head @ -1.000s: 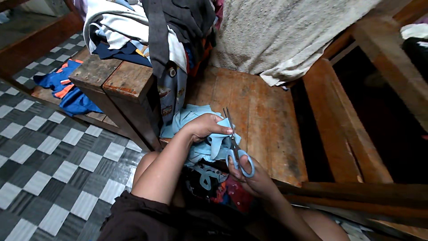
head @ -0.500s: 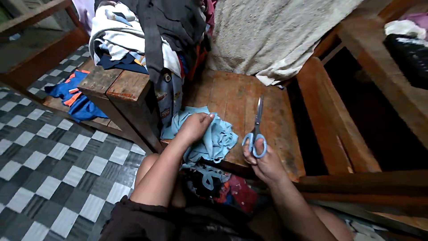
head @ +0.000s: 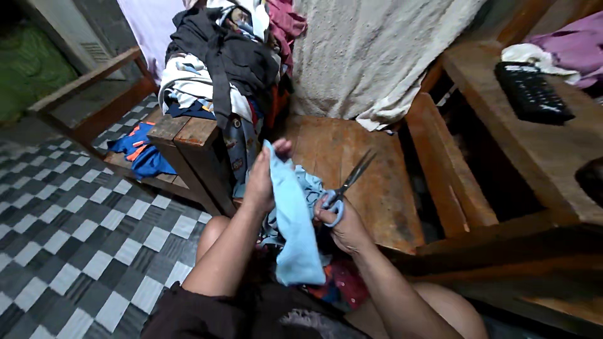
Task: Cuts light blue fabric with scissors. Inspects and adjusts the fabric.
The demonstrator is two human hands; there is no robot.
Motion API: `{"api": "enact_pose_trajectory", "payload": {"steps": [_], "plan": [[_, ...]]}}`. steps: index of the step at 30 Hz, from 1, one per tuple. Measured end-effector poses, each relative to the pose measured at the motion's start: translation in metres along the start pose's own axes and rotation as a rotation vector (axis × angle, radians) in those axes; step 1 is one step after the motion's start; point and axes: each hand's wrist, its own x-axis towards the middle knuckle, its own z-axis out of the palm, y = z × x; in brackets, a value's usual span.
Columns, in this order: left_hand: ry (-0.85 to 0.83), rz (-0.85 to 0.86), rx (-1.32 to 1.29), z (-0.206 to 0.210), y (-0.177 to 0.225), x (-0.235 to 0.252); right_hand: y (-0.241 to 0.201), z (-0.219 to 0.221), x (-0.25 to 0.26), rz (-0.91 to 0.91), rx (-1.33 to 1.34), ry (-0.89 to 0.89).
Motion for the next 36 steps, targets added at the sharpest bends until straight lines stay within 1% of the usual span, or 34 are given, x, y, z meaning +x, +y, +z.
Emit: {"api": "enact_pose_trajectory", "payload": {"steps": [1,3,5,7,9,11,13,14,16,17,18,19,20,21,23,27,28,30,31,32,33,34,36], "plan": [[-0.028,-0.089,0.164,-0.001,-0.013,-0.009,-0.004,-0.001,0.0,0.014,0.045,0.02],[-0.17,-0.356,0.349,0.012,-0.037,-0.044,-0.01,-0.004,-0.001,0.037,0.064,0.096],[-0.361,-0.565,0.48,0.016,-0.068,-0.082,-0.014,-0.009,-0.002,0.046,0.041,0.17],[-0.593,-0.697,0.719,0.01,-0.088,-0.109,-0.017,-0.016,-0.001,0.002,0.03,0.204],[-0.863,-0.743,0.952,0.008,-0.09,-0.119,-0.022,-0.022,-0.002,-0.057,-0.035,0.211],[-1.032,-0.743,1.163,0.012,-0.078,-0.12,-0.027,-0.027,-0.004,-0.086,-0.127,0.204],[-1.116,-0.785,1.402,0.013,-0.067,-0.118,-0.028,-0.031,-0.006,-0.074,-0.21,0.181],[-1.176,-0.762,1.487,0.008,-0.068,-0.117,-0.028,-0.032,-0.007,-0.063,-0.238,0.177],[-1.277,-0.691,1.588,-0.003,-0.067,-0.11,-0.028,-0.035,-0.008,-0.051,-0.271,0.178],[-1.276,-0.681,1.592,-0.006,-0.061,-0.104,-0.028,-0.037,-0.008,-0.05,-0.279,0.183],[-1.224,-0.691,1.561,-0.005,-0.048,-0.096,-0.028,-0.038,-0.008,-0.052,-0.287,0.193],[-1.12,-0.729,1.525,0.003,-0.023,-0.087,-0.03,-0.04,-0.008,-0.051,-0.296,0.201],[-0.992,-0.721,1.504,0.012,0.004,-0.075,-0.03,-0.041,-0.008,-0.045,-0.306,0.205],[-0.861,-0.673,1.481,0.019,0.031,-0.061,-0.031,-0.043,-0.008,-0.036,-0.318,0.209],[-0.632,-0.495,1.418,0.023,0.085,-0.025,-0.032,-0.046,-0.008,-0.01,-0.337,0.224],[-0.201,-0.091,1.115,0.003,0.174,0.041,-0.031,-0.048,-0.006,0.031,-0.37,0.252],[-0.052,0.024,1.081,-0.002,0.193,0.055,-0.032,-0.047,-0.006,0.038,-0.381,0.255],[0.368,0.299,1.101,-0.014,0.218,0.081,-0.032,-0.046,-0.005,0.059,-0.41,0.258],[0.56,0.4,1.129,-0.021,0.227,0.092,-0.031,-0.046,-0.005,0.07,-0.428,0.26],[0.688,0.449,1.171,-0.025,0.23,0.1,-0.031,-0.047,-0.004,0.082,-0.445,0.26],[0.734,0.442,1.231,-0.027,0.228,0.103,-0.032,-0.047,-0.003,0.095,-0.462,0.26],[0.717,0.396,1.308,-0.026,0.221,0.102,-0.033,-0.047,-0.003,0.111,-0.479,0.255],[0.582,0.294,1.479,-0.021,0.198,0.094,-0.035,-0.048,-0.001,0.132,-0.517,0.24]]}}
